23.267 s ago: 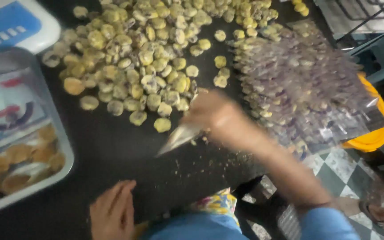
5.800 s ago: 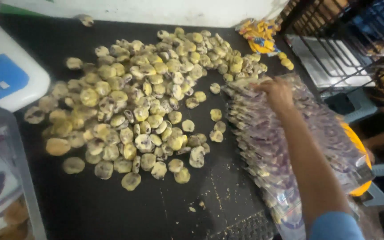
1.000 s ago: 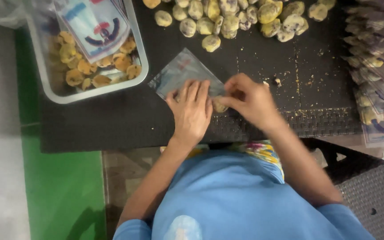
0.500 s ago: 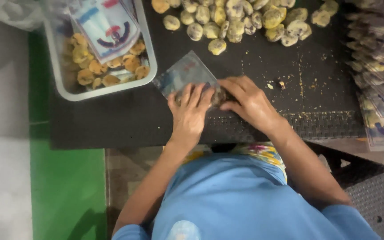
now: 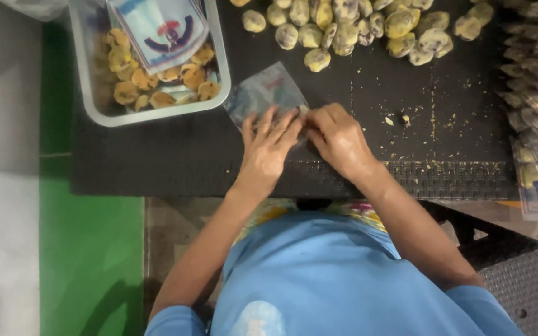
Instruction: Manually packaging small baked goods into individual plastic bags from a large pile on a table.
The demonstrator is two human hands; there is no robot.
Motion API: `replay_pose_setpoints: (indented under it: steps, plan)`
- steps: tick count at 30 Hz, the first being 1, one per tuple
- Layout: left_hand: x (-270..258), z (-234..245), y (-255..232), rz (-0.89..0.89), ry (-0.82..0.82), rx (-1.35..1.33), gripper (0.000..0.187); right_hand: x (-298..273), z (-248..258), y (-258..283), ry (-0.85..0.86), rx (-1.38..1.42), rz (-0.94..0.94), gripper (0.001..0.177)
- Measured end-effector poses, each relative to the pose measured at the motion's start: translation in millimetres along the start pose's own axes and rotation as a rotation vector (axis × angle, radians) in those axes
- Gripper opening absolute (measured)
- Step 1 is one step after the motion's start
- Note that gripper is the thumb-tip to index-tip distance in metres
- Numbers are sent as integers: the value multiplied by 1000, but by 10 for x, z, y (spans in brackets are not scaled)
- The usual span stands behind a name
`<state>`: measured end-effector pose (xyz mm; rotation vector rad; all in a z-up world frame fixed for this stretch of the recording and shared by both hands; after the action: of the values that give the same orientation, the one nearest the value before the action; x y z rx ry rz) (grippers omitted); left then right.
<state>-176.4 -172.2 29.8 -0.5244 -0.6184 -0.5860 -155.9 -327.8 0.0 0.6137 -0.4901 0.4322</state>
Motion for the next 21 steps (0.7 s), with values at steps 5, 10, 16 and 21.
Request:
replay_pose_setpoints:
  steps: [5,10,16,21]
  plan:
    - [-64,99,114,8,-95,71,16,-106,-1,55,18,1,-2,13]
    - [-103,81,206,-62,-143,126,12,-39,-14,135,52,-108,22,9]
    - [-136,80,283,-63,-147,236,20,159,9,243,170,-234,-1,33]
    - [-186,-23,306,3,-86,438,36,306,-10,224,462,-362,-122,72]
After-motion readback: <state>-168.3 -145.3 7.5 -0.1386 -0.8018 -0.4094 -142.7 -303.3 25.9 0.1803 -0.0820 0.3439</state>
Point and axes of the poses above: each hand's wrist, its own x-axis towards the middle knuckle, its own z-axis out of the back of the hand, y = z × x, the point moved 4 cm from there along x, towards the middle knuckle, and after that the axes turned 10 degrees about -y, right-handed, at the moved point
